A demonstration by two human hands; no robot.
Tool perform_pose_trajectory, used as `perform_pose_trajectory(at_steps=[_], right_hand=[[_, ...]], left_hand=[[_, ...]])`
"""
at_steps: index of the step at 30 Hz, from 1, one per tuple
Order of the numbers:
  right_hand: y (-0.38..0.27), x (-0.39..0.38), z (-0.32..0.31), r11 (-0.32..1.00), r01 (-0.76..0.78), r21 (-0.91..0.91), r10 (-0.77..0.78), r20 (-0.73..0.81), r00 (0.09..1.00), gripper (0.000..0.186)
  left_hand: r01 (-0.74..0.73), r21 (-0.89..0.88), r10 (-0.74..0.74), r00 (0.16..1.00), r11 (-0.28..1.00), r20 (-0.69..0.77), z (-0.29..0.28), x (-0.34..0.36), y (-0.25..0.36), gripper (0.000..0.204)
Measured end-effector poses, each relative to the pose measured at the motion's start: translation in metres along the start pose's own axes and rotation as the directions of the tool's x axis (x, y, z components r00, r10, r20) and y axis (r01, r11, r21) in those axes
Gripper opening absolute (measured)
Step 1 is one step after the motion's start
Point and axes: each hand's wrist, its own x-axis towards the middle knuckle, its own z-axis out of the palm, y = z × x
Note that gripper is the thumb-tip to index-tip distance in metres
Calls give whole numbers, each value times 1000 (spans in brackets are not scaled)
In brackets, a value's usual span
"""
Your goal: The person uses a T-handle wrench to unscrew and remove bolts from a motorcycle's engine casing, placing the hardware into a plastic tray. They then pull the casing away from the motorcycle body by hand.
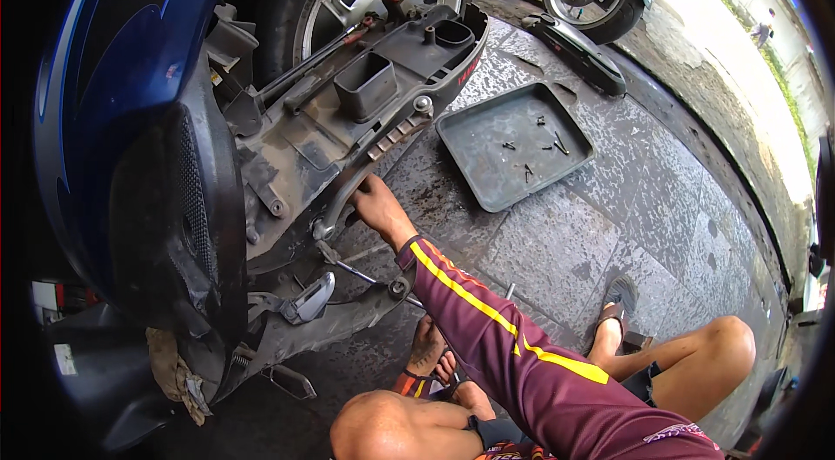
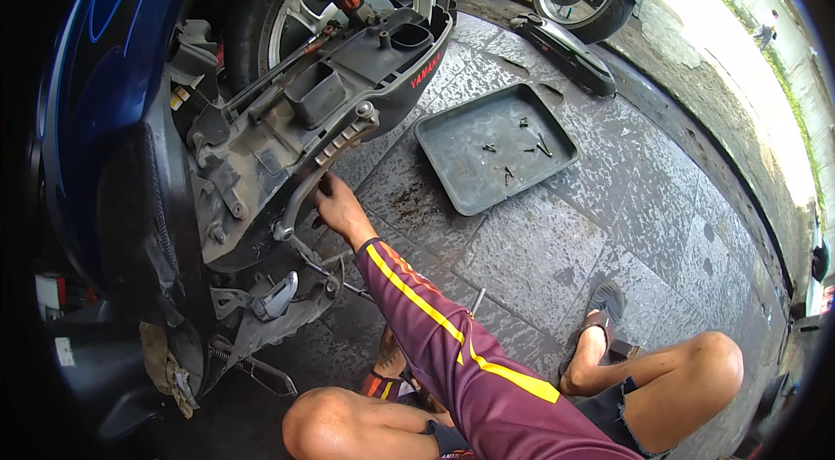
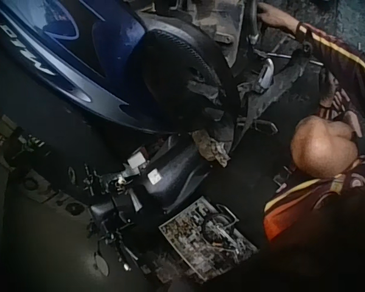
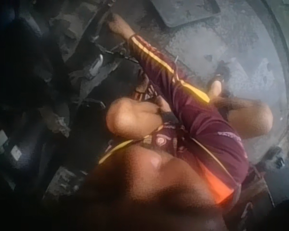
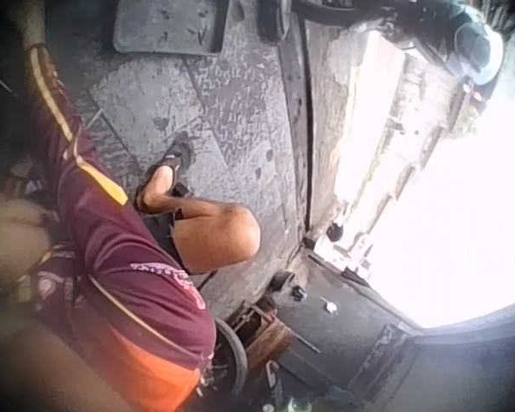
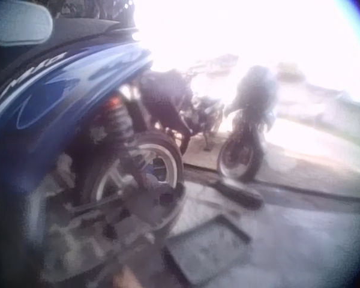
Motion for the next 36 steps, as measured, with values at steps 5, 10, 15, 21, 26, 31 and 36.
perform_pose_trajectory(at_steps=[5, 10, 15, 21, 26, 31, 36], right_hand=[[-3, -6, 4, 997, 34, -65, -31, 46, 998, 38], [6, 3, 15, 991, 3, 135, -15, 91, 996, 35], [5, 3, 13, 979, -16, 205, 15, 9, 1000, 30], [21, 0, 11, 972, 49, 232, -40, -45, 998, 31], [19, -20, -50, 994, -105, -28, 105, -26, 994, 19], [45, -22, -203, 771, -171, -614, -96, -378, 921, 21], [19, -64, -258, 589, -47, -807, 15, -48, 999, 35]], left_hand=[[33, 10, -32, 998, 999, -56, -6, -17, -12, 37], [72, 36, -66, 987, 997, -144, -8, -44, -22, 39], [88, 45, -77, 978, 995, -196, 9, -55, -23, 42], [82, 34, -74, 976, 996, -206, 21, -35, -12, 45], [36, -35, -42, 985, 999, -166, 14, 12, -2, 48], [-1, -54, 5, 997, 999, 71, 38, 25, 19, 39], [4, 66, -18, 976, 998, 219, 57, 26, 58, 35]])
